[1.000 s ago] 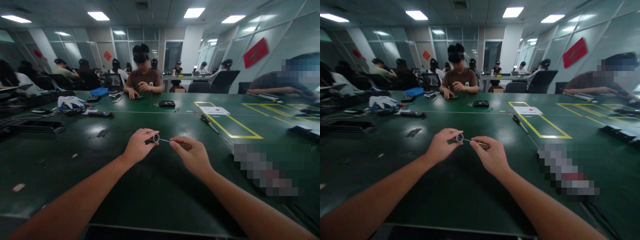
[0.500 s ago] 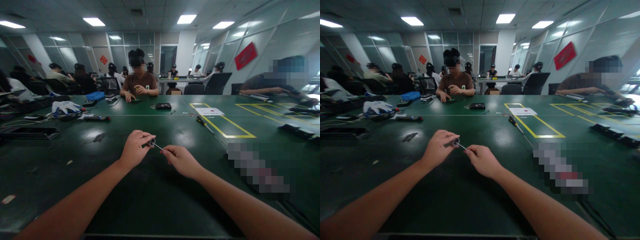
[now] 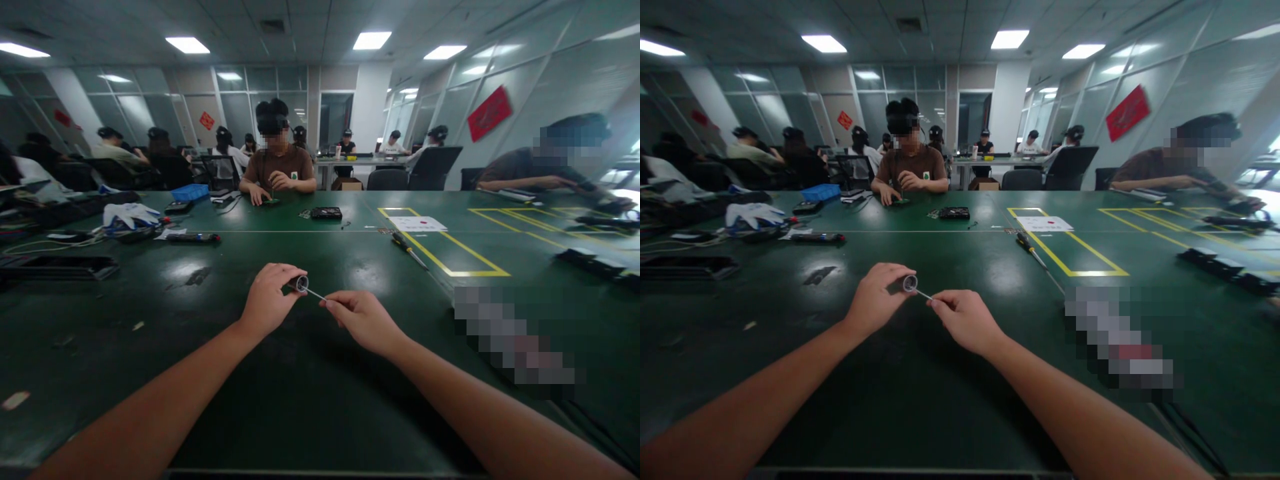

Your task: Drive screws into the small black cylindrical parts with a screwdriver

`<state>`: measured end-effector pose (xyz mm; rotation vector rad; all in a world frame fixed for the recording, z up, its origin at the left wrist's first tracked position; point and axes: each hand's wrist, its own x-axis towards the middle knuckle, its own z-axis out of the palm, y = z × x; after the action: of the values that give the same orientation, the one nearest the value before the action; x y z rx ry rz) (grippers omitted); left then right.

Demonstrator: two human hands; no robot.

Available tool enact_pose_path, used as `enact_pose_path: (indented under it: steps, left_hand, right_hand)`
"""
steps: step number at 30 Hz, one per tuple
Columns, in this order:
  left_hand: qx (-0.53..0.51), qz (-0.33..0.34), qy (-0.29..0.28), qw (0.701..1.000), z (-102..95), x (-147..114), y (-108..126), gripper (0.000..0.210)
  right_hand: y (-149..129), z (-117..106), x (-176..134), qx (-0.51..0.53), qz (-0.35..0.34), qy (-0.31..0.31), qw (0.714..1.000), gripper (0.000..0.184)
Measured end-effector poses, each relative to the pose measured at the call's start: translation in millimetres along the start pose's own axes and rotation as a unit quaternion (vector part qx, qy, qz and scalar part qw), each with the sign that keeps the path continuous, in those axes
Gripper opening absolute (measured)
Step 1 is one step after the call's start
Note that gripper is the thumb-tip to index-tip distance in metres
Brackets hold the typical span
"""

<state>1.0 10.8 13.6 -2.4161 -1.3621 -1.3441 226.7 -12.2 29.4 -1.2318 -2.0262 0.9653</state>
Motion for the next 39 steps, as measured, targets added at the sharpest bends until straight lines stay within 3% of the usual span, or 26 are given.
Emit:
enact_pose_path:
  steps: [19, 28, 39]
  left_hand:
    - [-0.009, 0.016, -0.029, 0.999, 4.6, -3, -4, 0.042]
    - [-0.008, -0.001, -0.062, 0.998, 5.0, -4, -4, 0.045]
    - [-0.019, -0.014, -0.085, 0.996, 6.0, -6, -4, 0.046]
  right_hand:
    - [-4, 0, 0, -0.098, -0.03, 0.036, 0.994, 0.031]
    - [7, -2, 4, -0.124, -0.061, 0.133, 0.982, 0.023]
    - [7, -4, 7, -0.137, -0.04, 0.183, 0.973, 0.009]
